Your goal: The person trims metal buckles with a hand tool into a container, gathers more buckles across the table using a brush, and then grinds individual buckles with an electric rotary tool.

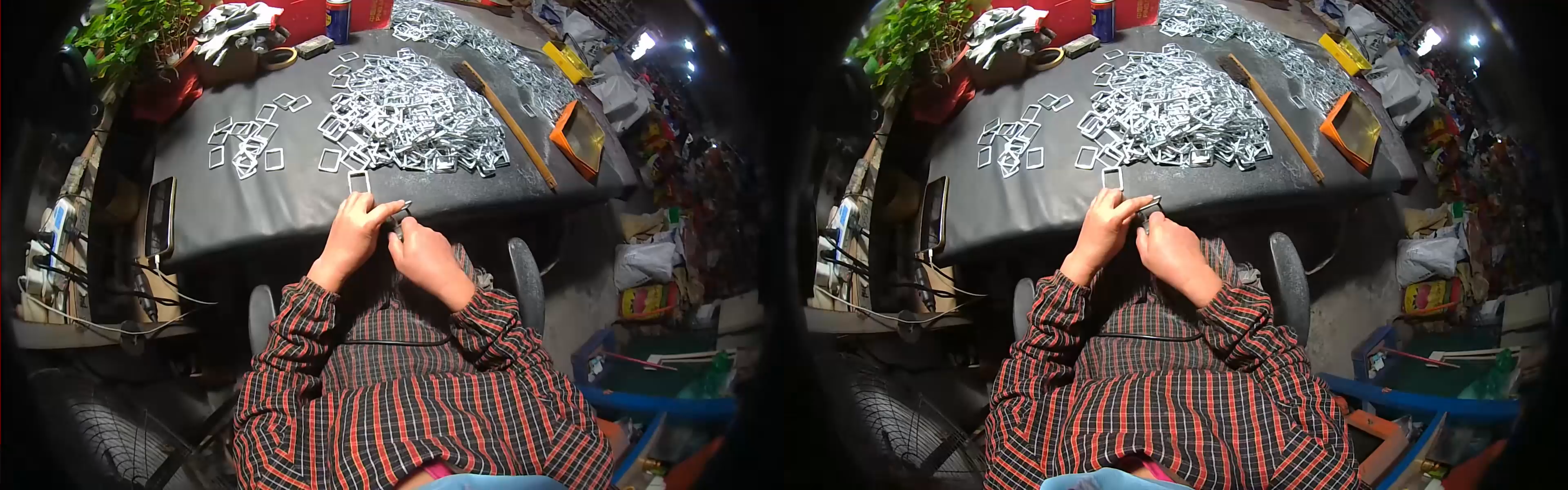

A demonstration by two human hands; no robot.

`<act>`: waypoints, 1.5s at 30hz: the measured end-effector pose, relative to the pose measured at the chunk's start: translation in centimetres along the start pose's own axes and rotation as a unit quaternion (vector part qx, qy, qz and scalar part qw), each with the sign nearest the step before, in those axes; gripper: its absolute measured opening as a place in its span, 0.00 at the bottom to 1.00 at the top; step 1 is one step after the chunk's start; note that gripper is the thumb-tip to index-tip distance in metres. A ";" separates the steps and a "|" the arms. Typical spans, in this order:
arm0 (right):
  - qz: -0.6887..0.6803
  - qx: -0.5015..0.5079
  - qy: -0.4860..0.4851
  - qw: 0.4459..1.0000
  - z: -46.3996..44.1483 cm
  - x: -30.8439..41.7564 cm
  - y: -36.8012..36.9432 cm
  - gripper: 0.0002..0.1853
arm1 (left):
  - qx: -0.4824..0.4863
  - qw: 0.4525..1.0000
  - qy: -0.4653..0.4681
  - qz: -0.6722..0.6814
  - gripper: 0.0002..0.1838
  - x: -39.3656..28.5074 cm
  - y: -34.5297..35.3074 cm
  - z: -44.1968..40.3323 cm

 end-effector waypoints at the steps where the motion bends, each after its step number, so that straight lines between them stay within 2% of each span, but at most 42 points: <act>1: -0.003 0.006 -0.002 1.000 0.0 0.1 0.2 0.17 | 0.001 1.000 0.000 0.001 0.25 -0.1 0.0 0.0; 6: -0.007 0.040 0.022 0.999 -0.2 -1.1 2.2 0.17 | -0.005 1.000 -0.013 -0.007 0.23 -0.2 0.1 0.1; 13: -0.017 -0.018 0.044 0.999 1.2 -3.2 -0.4 0.17 | -0.024 1.000 0.008 0.014 0.21 0.4 -0.9 -0.3; 14: -0.017 -0.017 0.040 0.999 1.3 -3.5 -0.6 0.17 | -0.122 0.987 -0.031 -0.098 0.20 1.2 -3.5 -0.4; 15: -0.028 -0.024 0.044 0.998 1.5 -3.8 -0.6 0.17 | -0.213 0.952 -0.067 -0.207 0.19 1.4 -5.5 -0.4; 20: -0.049 -0.029 0.031 0.998 2.2 -3.6 0.2 0.16 | -0.178 0.926 -0.118 -0.311 0.14 0.0 -4.3 -2.5; 22: -0.045 -0.030 0.020 0.998 1.5 -3.6 -0.1 0.16 | -0.038 0.942 -0.190 -0.274 0.12 2.2 -1.3 -1.9; 27: -0.067 -0.032 0.027 0.997 2.5 -4.0 -0.7 0.17 | -0.056 0.959 -0.143 -0.238 0.12 3.0 -1.0 -1.6; 30: -0.073 -0.026 0.040 0.996 2.3 -3.8 -0.8 0.17 | -0.129 0.990 -0.031 -0.052 0.14 0.3 -0.8 -1.8; 34: -0.057 -0.024 0.052 0.997 1.8 -3.9 -0.6 0.17 | -0.091 0.995 0.027 -0.014 0.18 -1.4 1.4 -1.1; 38: -0.040 -0.012 0.044 0.998 1.3 -3.7 -0.2 0.17 | -0.042 0.997 0.040 -0.042 0.21 -1.5 1.1 -0.8; 45: 0.005 -0.012 0.050 0.999 -0.3 -4.1 0.3 0.17 | -0.026 0.998 0.034 -0.038 0.23 -1.3 1.1 -0.7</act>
Point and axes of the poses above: each hand's wrist, its own z-axis away from the middle knuckle, its own y-axis out of the palm, x = y × z, the point moved 6 cm from there along -z, towards the middle knuckle, and after that the axes turned 1 degree about x, right-handed, at the moved point
